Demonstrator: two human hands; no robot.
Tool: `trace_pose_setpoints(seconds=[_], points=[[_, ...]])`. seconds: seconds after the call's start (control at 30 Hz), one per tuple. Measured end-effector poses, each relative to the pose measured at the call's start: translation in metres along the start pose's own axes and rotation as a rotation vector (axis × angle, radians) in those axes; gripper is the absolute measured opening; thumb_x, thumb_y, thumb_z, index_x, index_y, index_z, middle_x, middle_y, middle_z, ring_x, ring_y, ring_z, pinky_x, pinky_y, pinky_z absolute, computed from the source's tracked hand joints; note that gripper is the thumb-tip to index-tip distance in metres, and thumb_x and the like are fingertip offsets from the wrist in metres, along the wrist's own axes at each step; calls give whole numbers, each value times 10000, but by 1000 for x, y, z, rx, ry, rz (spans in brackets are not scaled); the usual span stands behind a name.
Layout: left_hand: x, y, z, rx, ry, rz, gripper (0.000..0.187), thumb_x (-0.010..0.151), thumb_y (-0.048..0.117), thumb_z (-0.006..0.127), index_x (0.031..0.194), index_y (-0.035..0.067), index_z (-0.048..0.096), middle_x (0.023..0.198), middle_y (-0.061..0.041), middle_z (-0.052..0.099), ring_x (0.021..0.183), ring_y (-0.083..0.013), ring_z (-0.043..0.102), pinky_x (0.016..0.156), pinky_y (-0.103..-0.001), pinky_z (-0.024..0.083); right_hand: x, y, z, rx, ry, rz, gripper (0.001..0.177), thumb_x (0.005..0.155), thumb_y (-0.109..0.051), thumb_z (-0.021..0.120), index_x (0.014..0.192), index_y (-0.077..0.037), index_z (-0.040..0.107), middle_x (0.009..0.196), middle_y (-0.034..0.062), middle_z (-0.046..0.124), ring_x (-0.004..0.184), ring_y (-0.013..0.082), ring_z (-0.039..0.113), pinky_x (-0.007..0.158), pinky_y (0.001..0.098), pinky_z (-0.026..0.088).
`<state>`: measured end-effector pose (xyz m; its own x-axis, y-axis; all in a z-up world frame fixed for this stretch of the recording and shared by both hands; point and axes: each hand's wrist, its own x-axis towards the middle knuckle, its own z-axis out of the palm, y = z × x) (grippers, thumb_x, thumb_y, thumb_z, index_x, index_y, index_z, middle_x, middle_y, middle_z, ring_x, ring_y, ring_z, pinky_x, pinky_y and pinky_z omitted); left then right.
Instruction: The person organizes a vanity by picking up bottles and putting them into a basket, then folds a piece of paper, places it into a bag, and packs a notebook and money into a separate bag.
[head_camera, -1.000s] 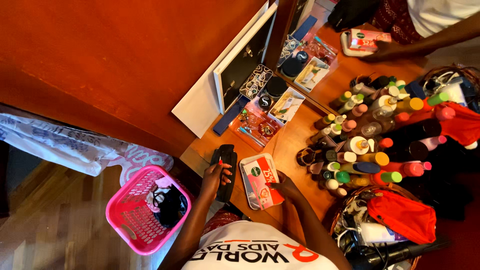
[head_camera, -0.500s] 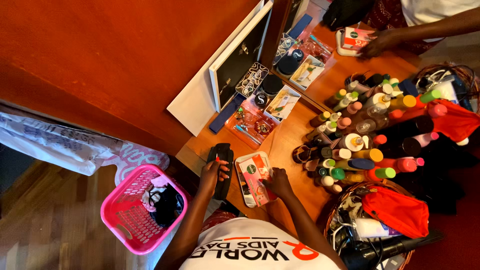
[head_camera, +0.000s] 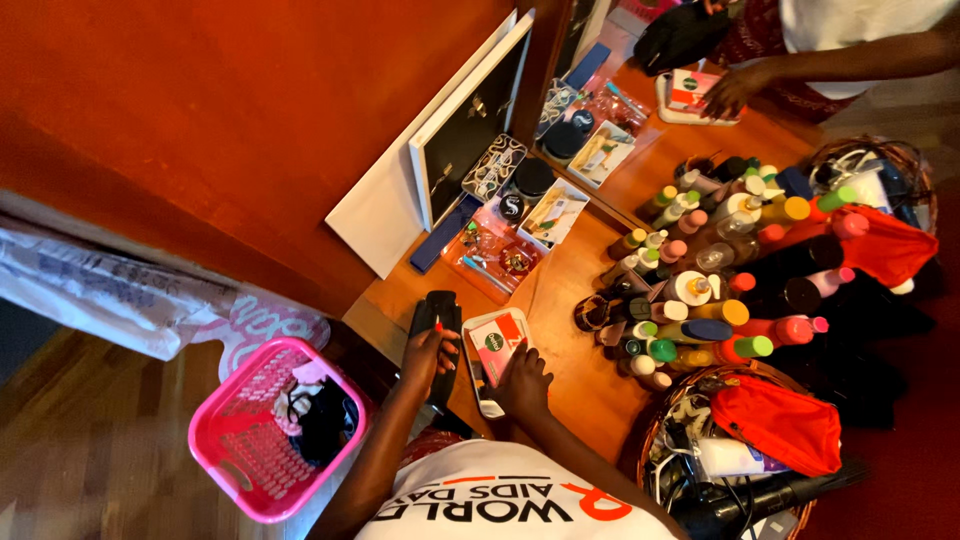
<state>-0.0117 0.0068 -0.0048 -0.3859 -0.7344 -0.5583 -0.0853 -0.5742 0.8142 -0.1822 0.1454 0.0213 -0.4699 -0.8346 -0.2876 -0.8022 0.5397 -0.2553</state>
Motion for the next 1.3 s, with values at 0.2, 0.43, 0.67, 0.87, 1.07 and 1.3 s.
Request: trace_pose_setpoints(seconds=[0.2, 0.43, 0.67, 0.87, 1.07, 1.3], points=[[-18, 10, 30, 37, -17, 10, 381, 1023, 326, 485, 1008, 44, 742, 795, -28, 648, 505, -121, 589, 481, -256, 428, -4, -3, -30, 149, -7, 71, 1231, 576, -562, 925, 1467, 50, 336, 1222, 201, 543, 1166, 385, 535, 885, 612, 475], [-50, 55, 57, -29, -144, -49, 403, 1023, 375, 523, 966, 37, 735, 816, -47, 636, 582, -144, 643, 534, -271, 485, -1, 28, -43, 293, 47, 90, 1056, 578, -495, 887, 1417, -13, 465, 1197, 216, 613, 1164, 402, 579, 915, 540, 522], [-48, 21, 90, -208, -205, -112, 372, 1014, 355, 543, 921, 33, 705, 824, -46, 607, 621, -175, 668, 558, -291, 502, 23, 91, -11, 750, 179, 178, 879, 609, -457, 844, 1312, -11, 560, 1146, 154, 702, 1047, 260, 710, 909, 394, 583], [-42, 5, 102, -225, -334, -169, 364, 1027, 347, 540, 936, 34, 704, 829, -67, 605, 656, -186, 670, 594, -304, 512, 51, 151, -5, 1301, 126, 239, 843, 697, -474, 753, 1380, -36, 524, 1257, 178, 640, 1112, 319, 673, 937, 458, 563], [-45, 1, 104, -232, -473, -204, 344, 1022, 351, 532, 987, 45, 686, 889, -56, 621, 767, -193, 681, 680, -311, 513, 48, 153, -41, 2098, 12, 310, 810, 785, -492, 662, 1448, -60, 488, 1367, 203, 578, 1176, 379, 636, 964, 521, 543], [-44, -1, 105, -268, -588, -232, 384, 1056, 376, 500, 1037, 30, 665, 907, -53, 605, 815, -189, 673, 740, -316, 514, 20, 93, -123, 2467, -328, -122, 853, 864, -530, 571, 1556, -61, 400, 1521, 311, 461, 1236, 504, 585, 959, 592, 528]])
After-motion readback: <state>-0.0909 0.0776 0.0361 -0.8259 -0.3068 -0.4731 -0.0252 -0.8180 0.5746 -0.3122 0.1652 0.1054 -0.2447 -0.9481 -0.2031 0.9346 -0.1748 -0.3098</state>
